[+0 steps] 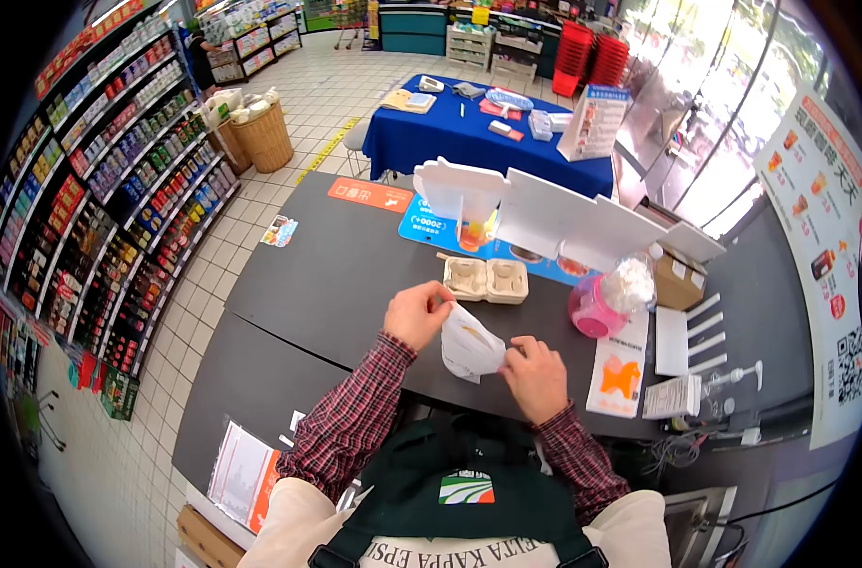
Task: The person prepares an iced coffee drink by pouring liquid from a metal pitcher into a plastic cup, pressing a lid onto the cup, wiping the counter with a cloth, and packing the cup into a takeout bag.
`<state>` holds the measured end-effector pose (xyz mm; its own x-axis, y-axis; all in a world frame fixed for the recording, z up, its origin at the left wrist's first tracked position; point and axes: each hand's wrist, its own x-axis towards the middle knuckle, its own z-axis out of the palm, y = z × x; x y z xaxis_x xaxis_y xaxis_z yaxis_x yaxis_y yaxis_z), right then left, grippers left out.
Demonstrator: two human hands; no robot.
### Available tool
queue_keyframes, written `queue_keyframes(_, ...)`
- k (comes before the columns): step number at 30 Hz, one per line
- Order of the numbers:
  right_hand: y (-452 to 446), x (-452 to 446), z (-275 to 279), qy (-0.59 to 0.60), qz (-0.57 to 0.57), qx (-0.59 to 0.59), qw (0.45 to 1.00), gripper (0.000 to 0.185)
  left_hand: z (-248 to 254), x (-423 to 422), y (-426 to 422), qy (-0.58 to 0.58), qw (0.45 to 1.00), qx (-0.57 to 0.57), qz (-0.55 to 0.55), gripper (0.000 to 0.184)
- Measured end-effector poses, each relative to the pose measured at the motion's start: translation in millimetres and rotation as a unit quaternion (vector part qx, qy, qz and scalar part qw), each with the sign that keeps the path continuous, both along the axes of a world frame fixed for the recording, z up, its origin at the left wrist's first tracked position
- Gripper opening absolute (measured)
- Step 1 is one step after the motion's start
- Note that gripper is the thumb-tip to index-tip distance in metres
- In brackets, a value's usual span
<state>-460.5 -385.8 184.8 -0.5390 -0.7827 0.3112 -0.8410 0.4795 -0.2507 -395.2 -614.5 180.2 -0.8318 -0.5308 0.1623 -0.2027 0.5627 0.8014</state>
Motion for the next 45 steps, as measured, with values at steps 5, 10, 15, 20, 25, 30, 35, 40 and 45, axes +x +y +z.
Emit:
queue_keyframes(5,8.3,-1.4,31.3,0.038,0.026,0.002,0.999,0.016,11.2,2.3,-8.2,-0.007,0.999,0.032,-0.031,0.01)
queue_keyframes(10,11.4,0.7,45.3,0.058,-0.003,0.013,0.998,0.016,30.3,15.0,-12.7,-0.023,0.992,0.125,0.002,0.01)
queue_keyframes(15,25.2,-5.5,47.4,-0.038,-0.034,-0.07,0.996,0.018,58.0,20.3,6.8,0.032,0.957,-0.199,-0.21,0.068)
queue_keyframes(20,31.5,-0.1,48.8,-0.055,-0.084,-0.118,0.988,0.015,44.6,-11.9,44.6,-0.083,0.828,-0.438,-0.341,0.095)
queue_keyframes(25,45.0,8.1,33.5,-0.069,-0.105,-0.142,0.982,0.017,14.8,-43.6,28.3,-0.236,0.802,-0.328,-0.44,0.053)
queue_keyframes(30,69.1,16.1,20.2,-0.086,-0.155,-0.135,0.975,0.017,35.9,-57.3,8.2,-0.306,0.853,0.037,-0.42,0.038)
queue_keyframes(35,81.8,13.4,13.9,-0.091,-0.169,-0.146,0.971,0.017,79.4,-58.8,-17.2,-0.275,0.884,0.156,-0.345,0.034)
queue_keyframes(40,80.6,10.1,5.3,-0.108,-0.157,-0.141,0.971,0.017,153.4,-45.2,-48.3,-0.189,0.914,0.2,-0.297,0.029)
queue_keyframes(45,65.9,5.1,-9.8,-0.135,-0.105,-0.117,0.978,0.017,256.4,-31.2,-50.3,-0.053,0.942,0.251,-0.217,0.032)
